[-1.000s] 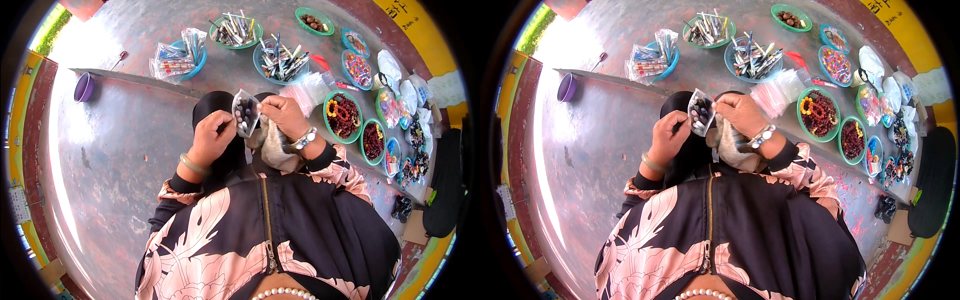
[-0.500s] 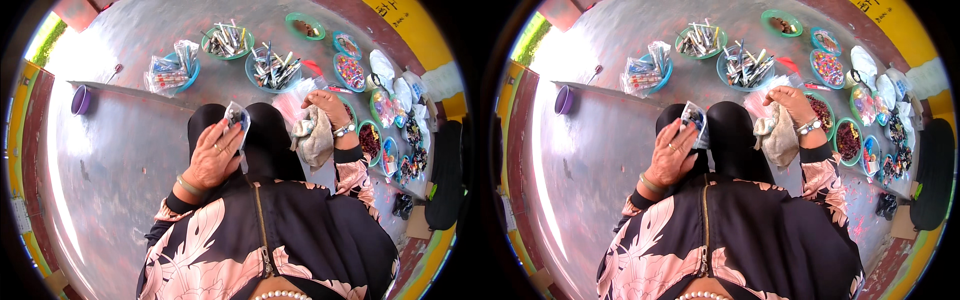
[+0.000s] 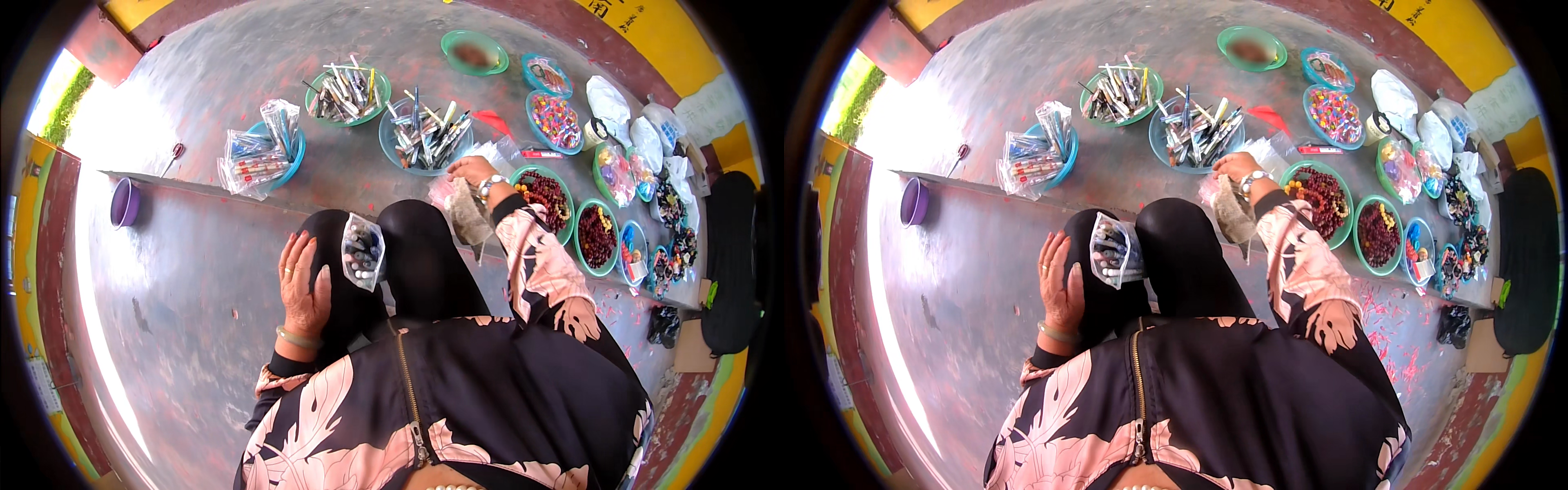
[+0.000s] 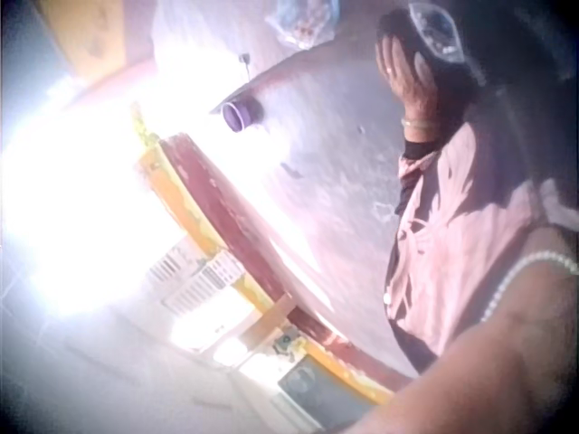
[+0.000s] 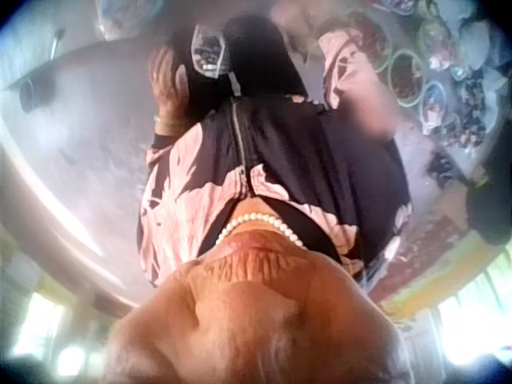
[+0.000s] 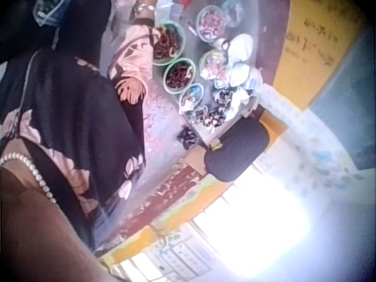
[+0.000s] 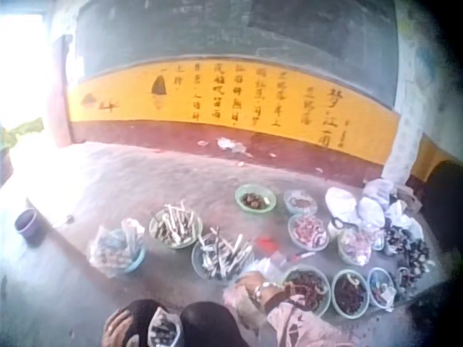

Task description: The person sits on the floor and wipes several markers with a cloth, then places them into a small plastic bag. They repeat this process with multiple markers from a nearby bowl.

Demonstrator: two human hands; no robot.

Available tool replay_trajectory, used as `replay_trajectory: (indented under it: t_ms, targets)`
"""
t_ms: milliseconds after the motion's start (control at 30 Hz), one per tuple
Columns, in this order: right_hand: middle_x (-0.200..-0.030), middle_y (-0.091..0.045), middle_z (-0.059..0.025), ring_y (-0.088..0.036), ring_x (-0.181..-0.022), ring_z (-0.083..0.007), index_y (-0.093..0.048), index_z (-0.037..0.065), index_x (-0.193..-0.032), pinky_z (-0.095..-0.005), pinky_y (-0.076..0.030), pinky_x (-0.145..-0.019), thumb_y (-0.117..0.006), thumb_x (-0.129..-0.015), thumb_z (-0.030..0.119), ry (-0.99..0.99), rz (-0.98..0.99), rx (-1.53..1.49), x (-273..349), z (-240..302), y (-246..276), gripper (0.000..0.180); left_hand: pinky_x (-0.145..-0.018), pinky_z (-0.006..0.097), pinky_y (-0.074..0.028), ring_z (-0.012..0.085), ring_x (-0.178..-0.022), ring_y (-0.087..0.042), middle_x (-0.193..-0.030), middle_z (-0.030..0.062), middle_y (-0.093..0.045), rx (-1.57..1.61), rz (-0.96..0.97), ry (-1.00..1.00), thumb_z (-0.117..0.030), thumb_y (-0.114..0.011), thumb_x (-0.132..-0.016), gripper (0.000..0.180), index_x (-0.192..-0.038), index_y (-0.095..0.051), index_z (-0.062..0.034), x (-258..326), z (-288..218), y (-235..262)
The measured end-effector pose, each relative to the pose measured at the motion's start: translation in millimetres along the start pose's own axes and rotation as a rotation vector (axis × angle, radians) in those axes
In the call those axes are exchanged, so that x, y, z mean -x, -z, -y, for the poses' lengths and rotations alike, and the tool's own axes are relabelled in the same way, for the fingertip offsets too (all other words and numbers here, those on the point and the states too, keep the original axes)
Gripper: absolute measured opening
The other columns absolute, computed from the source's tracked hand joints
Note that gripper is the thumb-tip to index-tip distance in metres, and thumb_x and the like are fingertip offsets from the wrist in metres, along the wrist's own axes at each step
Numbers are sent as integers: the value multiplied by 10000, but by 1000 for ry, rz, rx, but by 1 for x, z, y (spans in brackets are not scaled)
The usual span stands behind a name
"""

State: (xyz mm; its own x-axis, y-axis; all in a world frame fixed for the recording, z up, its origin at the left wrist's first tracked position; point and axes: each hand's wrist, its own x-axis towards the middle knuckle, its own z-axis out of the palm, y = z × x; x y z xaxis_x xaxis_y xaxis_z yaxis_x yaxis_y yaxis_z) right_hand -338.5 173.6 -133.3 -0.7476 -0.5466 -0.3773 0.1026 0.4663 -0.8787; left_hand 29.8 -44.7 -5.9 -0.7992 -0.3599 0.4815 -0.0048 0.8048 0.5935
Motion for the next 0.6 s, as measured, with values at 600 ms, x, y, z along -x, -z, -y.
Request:
replay_trajectory:
  t_ms: [600]
  targets:
    - [-1012,-646,-213,-617,-981,-357,-692,29,-943,-397,-496,-832,-601,-757,232,-204,-181,852,-84,20,-60,289,-1025,427,-344,361,-1232,-447,-1261,180,-532,5,68,77,-104,-599,-807,373,-1161,-567,9,-4,13,-19]
